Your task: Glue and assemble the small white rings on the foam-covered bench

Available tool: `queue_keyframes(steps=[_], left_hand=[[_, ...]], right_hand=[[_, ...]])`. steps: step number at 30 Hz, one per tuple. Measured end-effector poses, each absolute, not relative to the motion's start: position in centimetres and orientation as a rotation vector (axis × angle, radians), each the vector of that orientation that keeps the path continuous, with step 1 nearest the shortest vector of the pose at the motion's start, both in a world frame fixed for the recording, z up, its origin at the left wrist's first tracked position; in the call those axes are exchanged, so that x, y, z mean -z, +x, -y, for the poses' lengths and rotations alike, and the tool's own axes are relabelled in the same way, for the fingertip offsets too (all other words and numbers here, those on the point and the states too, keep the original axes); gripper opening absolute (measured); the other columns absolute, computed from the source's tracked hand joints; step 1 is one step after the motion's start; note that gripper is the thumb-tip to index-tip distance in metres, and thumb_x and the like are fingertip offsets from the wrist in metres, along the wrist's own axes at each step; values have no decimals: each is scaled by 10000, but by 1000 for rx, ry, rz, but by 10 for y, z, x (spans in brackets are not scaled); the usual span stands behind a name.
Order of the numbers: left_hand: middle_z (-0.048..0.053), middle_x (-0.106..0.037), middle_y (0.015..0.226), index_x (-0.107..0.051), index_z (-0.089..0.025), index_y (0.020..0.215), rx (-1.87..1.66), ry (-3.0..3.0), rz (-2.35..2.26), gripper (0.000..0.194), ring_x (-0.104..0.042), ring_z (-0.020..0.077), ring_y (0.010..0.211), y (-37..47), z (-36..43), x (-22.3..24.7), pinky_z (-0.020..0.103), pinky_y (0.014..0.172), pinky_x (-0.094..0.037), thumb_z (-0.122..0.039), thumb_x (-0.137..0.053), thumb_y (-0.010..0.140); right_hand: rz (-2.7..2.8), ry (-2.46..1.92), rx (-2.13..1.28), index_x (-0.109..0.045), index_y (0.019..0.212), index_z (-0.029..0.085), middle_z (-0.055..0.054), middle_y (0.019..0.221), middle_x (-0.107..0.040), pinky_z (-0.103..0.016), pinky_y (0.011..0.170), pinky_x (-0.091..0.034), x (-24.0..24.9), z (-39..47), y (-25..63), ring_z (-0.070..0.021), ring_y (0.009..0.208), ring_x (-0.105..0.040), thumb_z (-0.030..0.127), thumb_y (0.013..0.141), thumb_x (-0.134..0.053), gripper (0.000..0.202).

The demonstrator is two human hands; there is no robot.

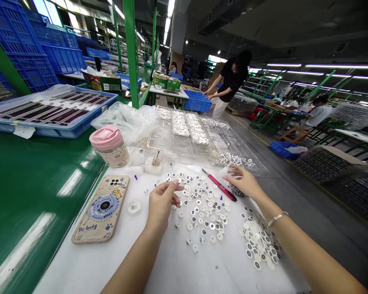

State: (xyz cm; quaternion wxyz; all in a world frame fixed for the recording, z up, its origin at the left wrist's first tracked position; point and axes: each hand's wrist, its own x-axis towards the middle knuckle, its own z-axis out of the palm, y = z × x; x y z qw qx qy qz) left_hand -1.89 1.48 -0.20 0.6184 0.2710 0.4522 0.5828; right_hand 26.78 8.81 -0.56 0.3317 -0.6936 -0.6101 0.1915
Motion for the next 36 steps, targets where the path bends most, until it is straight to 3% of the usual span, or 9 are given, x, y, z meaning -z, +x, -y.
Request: queue_keyframes(steps=[2,5,8,11,14,20,25,28,36], left_hand=[[65,-676,778,-637,-116,774,-1402,579,-1050,305,-446,50,418,-19,-16,3,181,400,-397,-391,-708,662],[63,-673,779,-633,-114,777,-1452,536,-1043,320,-427,44,416,-19,-16,3,181,399,-386,-401,-707,656],[56,-666,778,-628,-114,765,-1469,507,-1035,319,-417,42,417,-18,-15,3,179,392,-376,-408,-700,664],[50,-665,779,-627,-118,768,-1477,493,-1029,313,-416,43,413,-18,-15,3,180,386,-374,-406,-698,669],[48,-666,768,-628,-117,776,-1482,492,-1016,300,-410,42,406,-18,-15,3,176,378,-369,-396,-689,682],[46,-664,727,-615,-115,748,-1452,464,-1004,279,-411,45,393,-17,-15,1,177,371,-363,-386,-664,702],[55,-667,729,-611,-109,767,-1438,437,-980,281,-415,44,387,-17,-16,2,176,367,-355,-378,-661,702],[53,-662,724,-609,-110,757,-1439,421,-970,294,-416,44,389,-17,-17,3,177,369,-354,-395,-659,700],[56,-658,730,-610,-118,720,-1430,423,-965,295,-419,49,386,-16,-16,3,189,366,-359,-402,-674,674]], right_hand=[[1539,-1811,-388,-525,1107,151,-117,951,-634,-344,681,-495,-13,-72,269,-228,822,-608,453,596,-707,621],[1544,-1649,-185,-536,1023,173,-54,807,-596,-297,612,-468,-41,-55,249,-171,704,-570,447,691,-652,446],[1792,-1401,-345,-566,973,192,-30,752,-585,-284,608,-468,-57,-58,201,-146,658,-556,392,766,-601,290],[1998,-1247,-604,-566,1101,202,-70,942,-618,-287,658,-490,-54,-82,137,-158,782,-583,359,803,-560,337],[2026,-1169,-755,-571,1136,169,-68,941,-626,-271,618,-484,-42,-115,84,-128,680,-573,334,780,-580,393],[2050,-1128,-678,-693,774,157,-43,769,-625,-267,592,-427,-32,-149,43,-116,602,-505,267,740,-590,154],[2132,-1044,-654,-697,814,176,-16,774,-604,-246,595,-414,-35,-148,40,-93,577,-483,134,662,-595,188],[2145,-1025,-667,-694,716,169,-31,781,-620,-250,590,-415,-34,-149,42,-102,588,-504,213,690,-623,88],[2025,-1027,-619,-675,643,175,-38,752,-634,-266,578,-443,-32,-151,43,-126,596,-551,314,718,-642,161]])
